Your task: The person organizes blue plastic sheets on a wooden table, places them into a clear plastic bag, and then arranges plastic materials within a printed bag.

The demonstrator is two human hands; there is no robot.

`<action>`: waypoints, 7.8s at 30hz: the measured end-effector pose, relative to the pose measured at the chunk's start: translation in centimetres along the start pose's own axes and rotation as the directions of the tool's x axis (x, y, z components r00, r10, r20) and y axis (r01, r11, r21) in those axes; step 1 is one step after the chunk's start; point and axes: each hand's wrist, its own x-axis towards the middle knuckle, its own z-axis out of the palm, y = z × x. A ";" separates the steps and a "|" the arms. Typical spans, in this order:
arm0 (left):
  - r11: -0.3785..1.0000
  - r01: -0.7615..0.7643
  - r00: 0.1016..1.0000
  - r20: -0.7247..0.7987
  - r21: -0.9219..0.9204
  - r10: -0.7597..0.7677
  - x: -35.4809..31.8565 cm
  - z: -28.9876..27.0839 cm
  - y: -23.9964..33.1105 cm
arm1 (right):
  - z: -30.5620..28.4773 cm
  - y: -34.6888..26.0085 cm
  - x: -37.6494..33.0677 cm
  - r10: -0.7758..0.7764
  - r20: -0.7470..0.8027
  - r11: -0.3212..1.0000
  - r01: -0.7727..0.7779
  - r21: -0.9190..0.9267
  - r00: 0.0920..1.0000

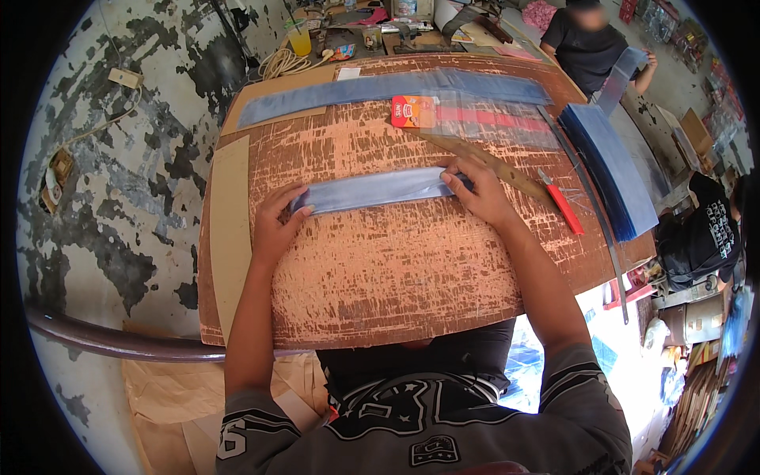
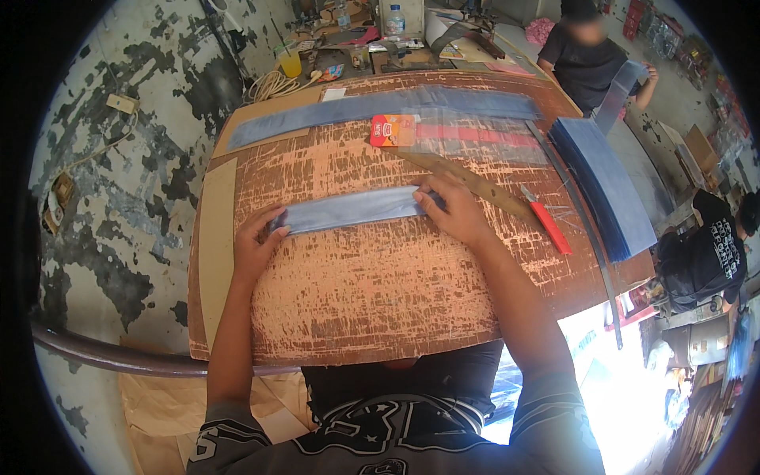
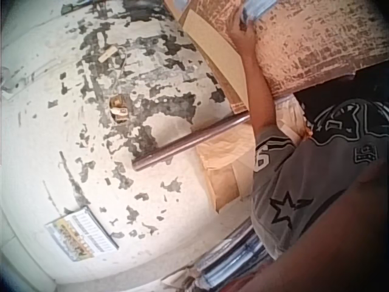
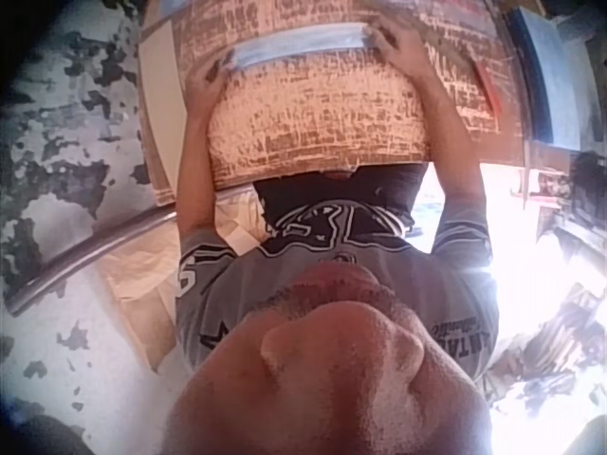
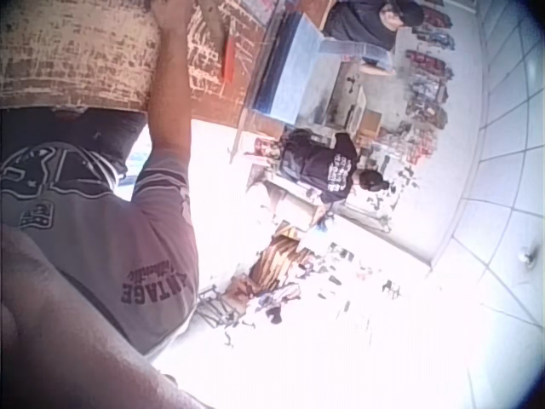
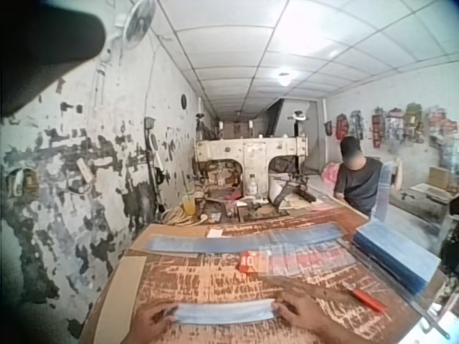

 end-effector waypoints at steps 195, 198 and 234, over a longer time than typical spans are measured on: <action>0.972 0.206 0.975 0.106 -0.108 -0.195 -1.6 0.9 0.7 | -9.2 -15.2 -26.7 0.461 -0.015 0.846 -0.444 -0.295 0.887; 0.981 0.187 0.978 0.104 -0.051 -0.181 -1.6 0.7 1.4 | -8.5 -15.6 -32.0 0.589 -0.010 0.790 -0.579 -0.200 0.808; 0.911 -0.281 0.959 0.129 0.303 0.253 -1.0 1.0 4.8 | 8.4 -10.6 -63.7 0.903 -0.143 -0.354 -0.891 0.284 -0.404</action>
